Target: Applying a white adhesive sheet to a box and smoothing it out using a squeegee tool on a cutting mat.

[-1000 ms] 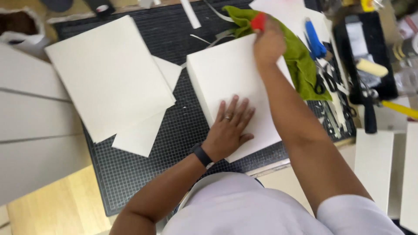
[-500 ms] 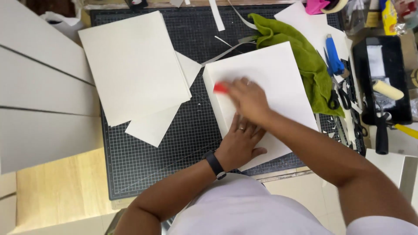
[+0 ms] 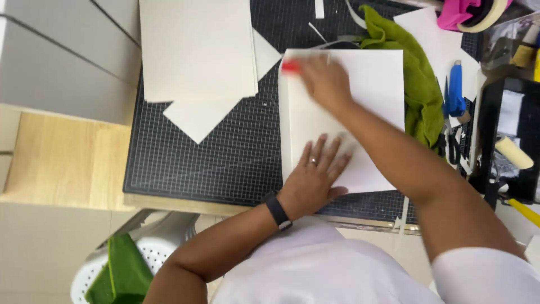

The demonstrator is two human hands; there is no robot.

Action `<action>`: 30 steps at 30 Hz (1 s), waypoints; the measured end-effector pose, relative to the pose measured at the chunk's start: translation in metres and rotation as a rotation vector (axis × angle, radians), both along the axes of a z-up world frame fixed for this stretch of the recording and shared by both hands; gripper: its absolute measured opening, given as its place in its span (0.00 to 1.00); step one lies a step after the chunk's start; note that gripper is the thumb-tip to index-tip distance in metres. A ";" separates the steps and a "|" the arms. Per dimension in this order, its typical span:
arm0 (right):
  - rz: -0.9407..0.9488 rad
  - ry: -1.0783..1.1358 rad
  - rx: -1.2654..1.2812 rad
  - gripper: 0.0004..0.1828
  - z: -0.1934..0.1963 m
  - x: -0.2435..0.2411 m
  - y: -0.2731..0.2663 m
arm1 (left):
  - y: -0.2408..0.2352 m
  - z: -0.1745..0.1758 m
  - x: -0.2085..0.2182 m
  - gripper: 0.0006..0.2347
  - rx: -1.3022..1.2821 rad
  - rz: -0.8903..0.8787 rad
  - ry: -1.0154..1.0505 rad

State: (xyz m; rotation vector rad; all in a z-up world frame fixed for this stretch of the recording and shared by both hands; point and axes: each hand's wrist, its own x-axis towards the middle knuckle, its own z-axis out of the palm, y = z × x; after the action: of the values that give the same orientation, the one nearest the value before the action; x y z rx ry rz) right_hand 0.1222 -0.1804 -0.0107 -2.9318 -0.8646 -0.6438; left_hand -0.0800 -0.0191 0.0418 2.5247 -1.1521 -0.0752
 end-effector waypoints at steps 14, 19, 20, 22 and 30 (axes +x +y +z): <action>-0.009 0.108 0.175 0.20 0.034 0.008 0.015 | -0.035 -0.012 -0.064 0.40 0.005 0.190 -0.180; 0.262 0.288 0.072 0.17 0.058 -0.112 0.031 | -0.031 -0.009 -0.070 0.38 -0.079 0.188 -0.146; 0.383 0.250 0.087 0.17 0.060 -0.117 0.031 | -0.032 -0.009 -0.068 0.38 -0.026 0.192 -0.148; 0.514 0.209 0.097 0.20 0.044 -0.076 0.013 | -0.037 -0.009 -0.067 0.38 0.025 0.206 -0.153; 0.576 0.208 0.197 0.13 0.056 -0.161 0.036 | -0.049 -0.008 -0.080 0.33 0.001 0.100 0.241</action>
State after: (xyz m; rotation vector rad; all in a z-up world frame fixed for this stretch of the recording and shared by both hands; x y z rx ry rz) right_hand -0.0393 -0.1446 0.0455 -2.3446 -1.4292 -0.3491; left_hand -0.1599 -0.0680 0.0343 2.4869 -0.9302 -0.3443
